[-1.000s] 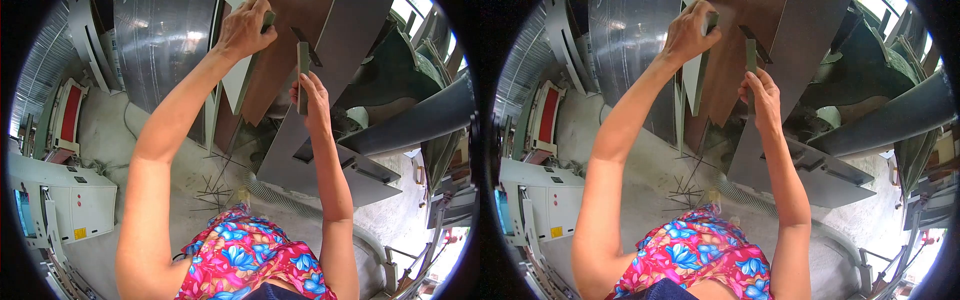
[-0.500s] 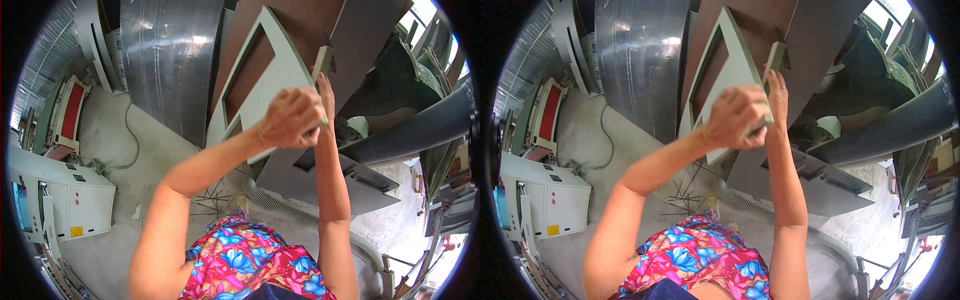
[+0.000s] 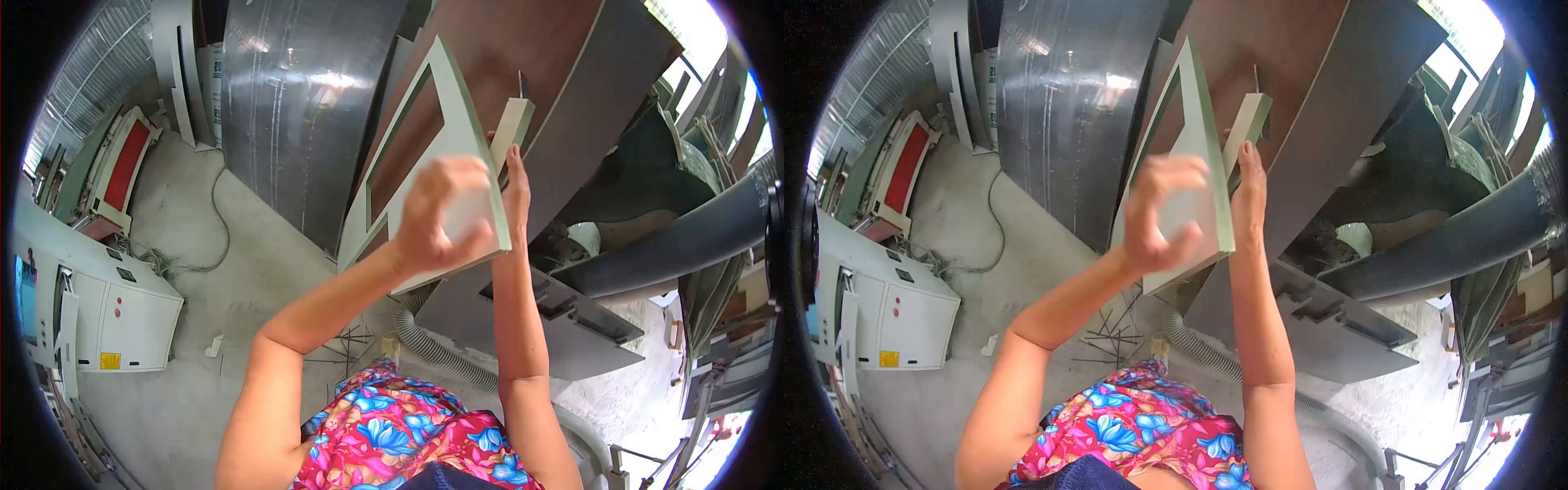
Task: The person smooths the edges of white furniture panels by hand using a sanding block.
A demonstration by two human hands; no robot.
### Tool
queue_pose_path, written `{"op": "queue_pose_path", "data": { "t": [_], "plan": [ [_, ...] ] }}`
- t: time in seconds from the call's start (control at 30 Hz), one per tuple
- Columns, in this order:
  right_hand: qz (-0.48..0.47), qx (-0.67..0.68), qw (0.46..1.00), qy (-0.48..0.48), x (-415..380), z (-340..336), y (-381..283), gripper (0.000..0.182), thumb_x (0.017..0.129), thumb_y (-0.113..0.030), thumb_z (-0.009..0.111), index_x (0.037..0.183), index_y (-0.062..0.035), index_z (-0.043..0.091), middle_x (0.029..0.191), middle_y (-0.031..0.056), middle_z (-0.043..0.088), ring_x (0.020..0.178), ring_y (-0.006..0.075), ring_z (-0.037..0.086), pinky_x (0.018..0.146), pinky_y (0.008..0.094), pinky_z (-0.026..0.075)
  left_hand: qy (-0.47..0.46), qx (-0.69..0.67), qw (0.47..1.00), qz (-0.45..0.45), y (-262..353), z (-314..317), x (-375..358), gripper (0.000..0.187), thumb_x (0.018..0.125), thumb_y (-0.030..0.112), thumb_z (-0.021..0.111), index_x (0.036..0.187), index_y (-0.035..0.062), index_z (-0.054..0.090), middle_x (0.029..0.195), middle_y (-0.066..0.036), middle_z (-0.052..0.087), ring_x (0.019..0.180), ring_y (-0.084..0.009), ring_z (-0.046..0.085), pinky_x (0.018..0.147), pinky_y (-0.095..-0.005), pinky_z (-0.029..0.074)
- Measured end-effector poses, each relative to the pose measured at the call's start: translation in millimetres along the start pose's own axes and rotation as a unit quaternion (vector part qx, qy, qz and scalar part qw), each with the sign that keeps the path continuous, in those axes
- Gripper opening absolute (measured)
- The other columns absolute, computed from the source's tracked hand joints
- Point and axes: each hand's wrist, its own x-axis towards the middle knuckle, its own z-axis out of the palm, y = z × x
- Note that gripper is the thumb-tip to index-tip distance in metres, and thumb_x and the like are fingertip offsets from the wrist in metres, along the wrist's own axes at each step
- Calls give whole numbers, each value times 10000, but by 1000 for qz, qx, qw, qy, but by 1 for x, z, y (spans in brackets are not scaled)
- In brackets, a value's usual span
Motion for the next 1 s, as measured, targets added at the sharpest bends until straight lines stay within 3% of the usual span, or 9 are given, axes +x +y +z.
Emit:
{"op": "queue_pose_path", "data": {
  "t": [0.07,0.13,0.2,0.27,0.37,0.57,0.67,0.7,1.0],
  "plan": [
    [43,56,997,-11,-8,17,-2,433,964,-366,409,1172,-13,549,1093,85,567,1008,161,515,905,282,377,113,-34,977,-178,-2,-12,28,341,849,214,570,1089,-19,507,1118,-142,540,993,-193,541,834,-337,454],
    [42,68,997,-16,-11,30,3,438,960,-368,420,1184,-12,542,1132,88,549,1045,164,497,914,291,374,146,-27,928,-342,-43,-28,58,527,851,269,605,1223,-54,419,1168,-196,506,1048,-240,536,863,-344,462],
    [48,62,997,-8,-17,43,8,440,957,-367,430,1193,-12,537,1163,89,534,1078,166,481,924,297,372,95,-15,884,-457,-114,-43,66,890,741,432,705,1347,-57,274,1246,-267,448,1067,-294,537,885,-332,442],
    [59,37,997,14,-22,50,9,438,954,-364,441,1200,-13,533,1186,88,521,1107,167,466,934,302,370,12,24,793,-609,-110,-46,83,866,710,475,715,1308,-51,375,1203,-237,490,1046,-287,540,851,-324,451],
    [55,59,996,-44,-21,46,4,537,937,-390,478,1315,-14,419,1273,99,465,1169,189,443,974,314,358,-123,-111,737,-655,-129,-44,85,747,676,493,717,1138,-63,530,1071,-228,564,966,-286,564,821,-394,448],
    [106,117,987,16,-27,47,19,666,910,-431,523,1384,-7,324,1322,111,428,1194,215,434,984,339,366,-4,-101,815,-570,-147,-13,59,380,712,396,703,849,55,607,665,-77,580,506,-158,513,518,-300,433],
    [113,100,988,12,-53,52,-6,694,901,-430,539,1390,6,310,1365,126,396,1246,224,387,1007,346,352,81,-131,787,-597,-120,-8,60,301,706,328,695,793,57,600,647,-63,542,511,-159,508,469,-303,412],
    [124,128,984,-16,-55,49,-4,666,907,-406,536,1391,-1,323,1384,121,381,1276,213,355,1015,343,348,78,-147,781,-602,-111,-12,63,601,629,312,697,1000,-139,555,945,-198,586,769,-277,587,661,-375,477],
    [116,100,988,21,-69,22,-8,718,894,-411,571,1403,0,276,1353,113,393,1210,212,424,940,346,417,152,-79,748,-642,-93,30,74,574,622,294,695,966,-151,578,949,-222,612,764,-263,610,679,-391,482]
  ]
}}
